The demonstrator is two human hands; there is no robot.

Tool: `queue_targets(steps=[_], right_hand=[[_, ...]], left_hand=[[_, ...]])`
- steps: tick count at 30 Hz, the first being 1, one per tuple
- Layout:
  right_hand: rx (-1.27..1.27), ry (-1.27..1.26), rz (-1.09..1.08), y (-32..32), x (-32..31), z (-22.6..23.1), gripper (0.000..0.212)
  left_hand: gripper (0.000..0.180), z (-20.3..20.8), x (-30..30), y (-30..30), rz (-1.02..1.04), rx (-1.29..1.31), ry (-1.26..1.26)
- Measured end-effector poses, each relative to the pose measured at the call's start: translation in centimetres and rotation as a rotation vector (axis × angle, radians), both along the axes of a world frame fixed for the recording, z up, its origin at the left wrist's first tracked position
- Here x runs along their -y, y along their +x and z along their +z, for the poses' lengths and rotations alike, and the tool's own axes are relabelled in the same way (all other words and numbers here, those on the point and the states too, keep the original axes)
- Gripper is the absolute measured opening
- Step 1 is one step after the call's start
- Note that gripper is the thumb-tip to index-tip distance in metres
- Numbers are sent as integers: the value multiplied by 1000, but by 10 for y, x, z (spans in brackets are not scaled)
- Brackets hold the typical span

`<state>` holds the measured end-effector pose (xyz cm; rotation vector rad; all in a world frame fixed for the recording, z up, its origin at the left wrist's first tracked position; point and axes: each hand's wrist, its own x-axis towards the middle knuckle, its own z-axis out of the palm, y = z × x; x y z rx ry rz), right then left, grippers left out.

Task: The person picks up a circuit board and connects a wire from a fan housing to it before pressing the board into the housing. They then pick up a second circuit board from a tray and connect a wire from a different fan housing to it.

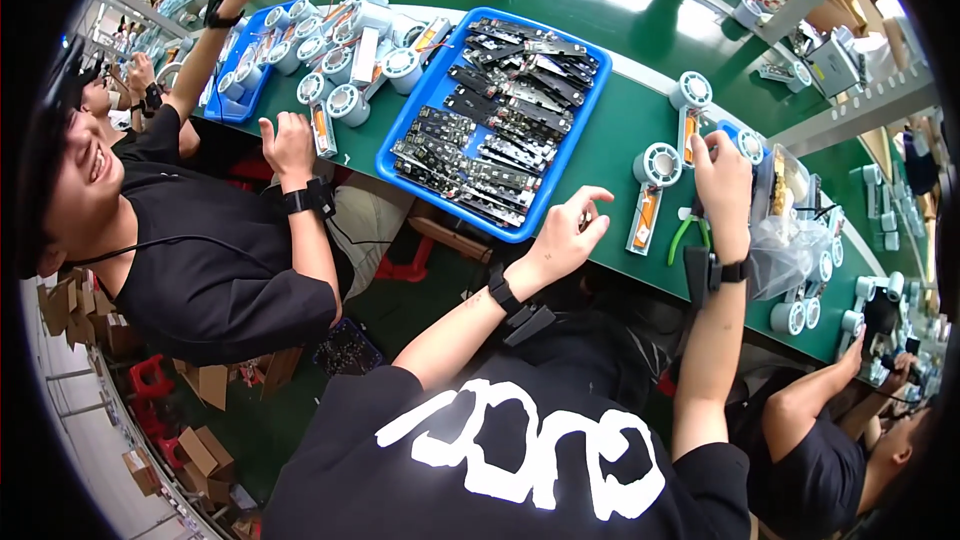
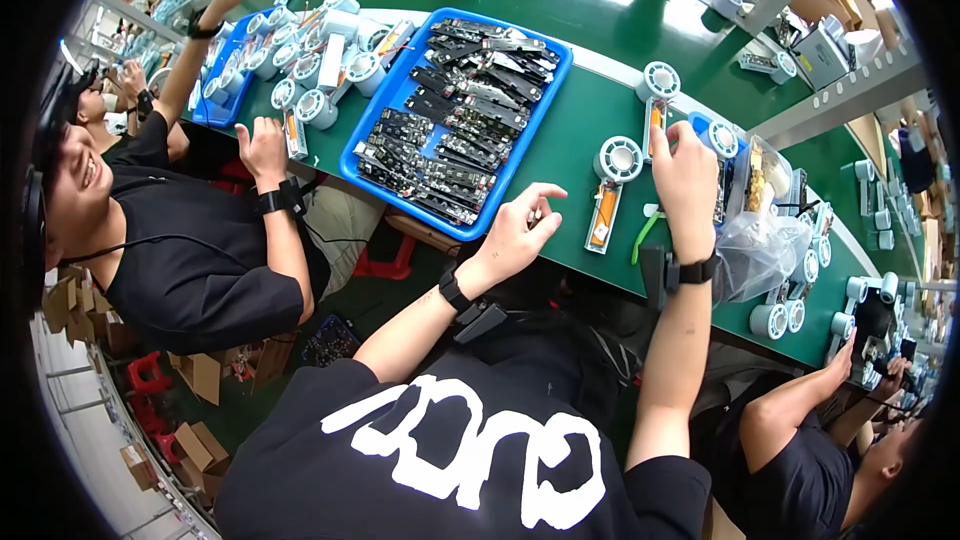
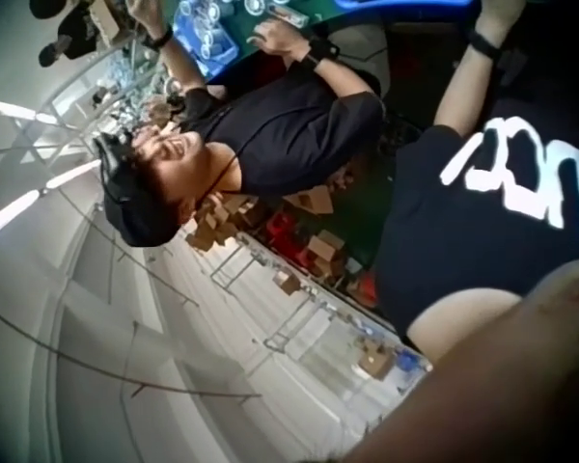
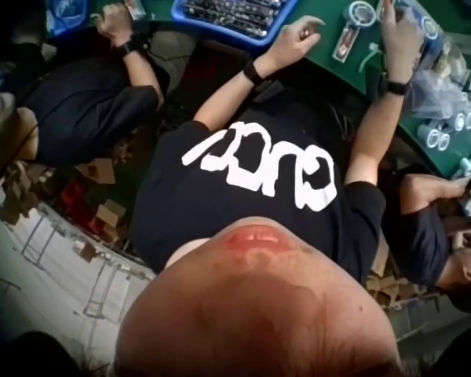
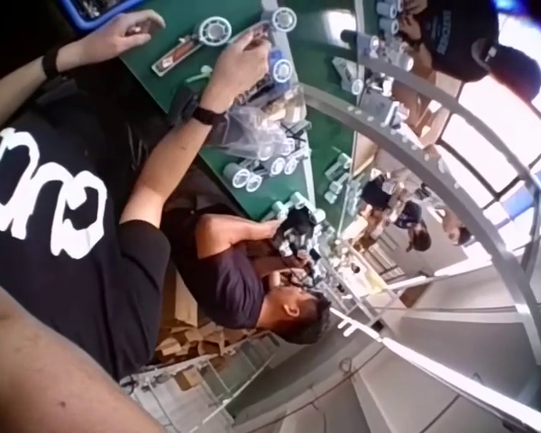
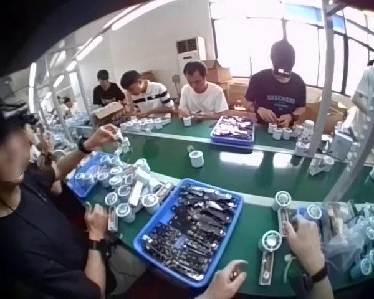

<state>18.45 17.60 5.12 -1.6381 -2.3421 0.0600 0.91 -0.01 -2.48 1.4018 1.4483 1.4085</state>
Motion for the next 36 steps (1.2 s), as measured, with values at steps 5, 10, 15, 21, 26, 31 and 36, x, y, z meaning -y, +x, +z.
queue_targets(steps=[5, 10, 15, 21, 26, 31, 36], right_hand=[[-645, -195, -51, -4, 107, -31, 33], [-542, -238, -43, -10, 137, -44, 48], [-594, -214, -25, -26, 137, -48, 51], [-612, -79, -27, -25, 133, -48, 47], [-601, 115, 171, -10, 128, -70, 31], [-619, 90, 183, -7, 126, -60, 21], [-747, -27, 24, -8, 125, -62, 22]], left_hand=[[37, 9, 8, -3, -102, 685, -276], [33, 9, 10, -4, -89, 607, -302], [28, 21, 12, -16, -84, 252, -280], [31, 24, 9, -15, -67, 98, -234], [26, 25, 3, -10, -79, 52, -230], [19, 22, -2, -4, -105, 133, -176], [20, 8, -14, 5, -123, 497, -295]])
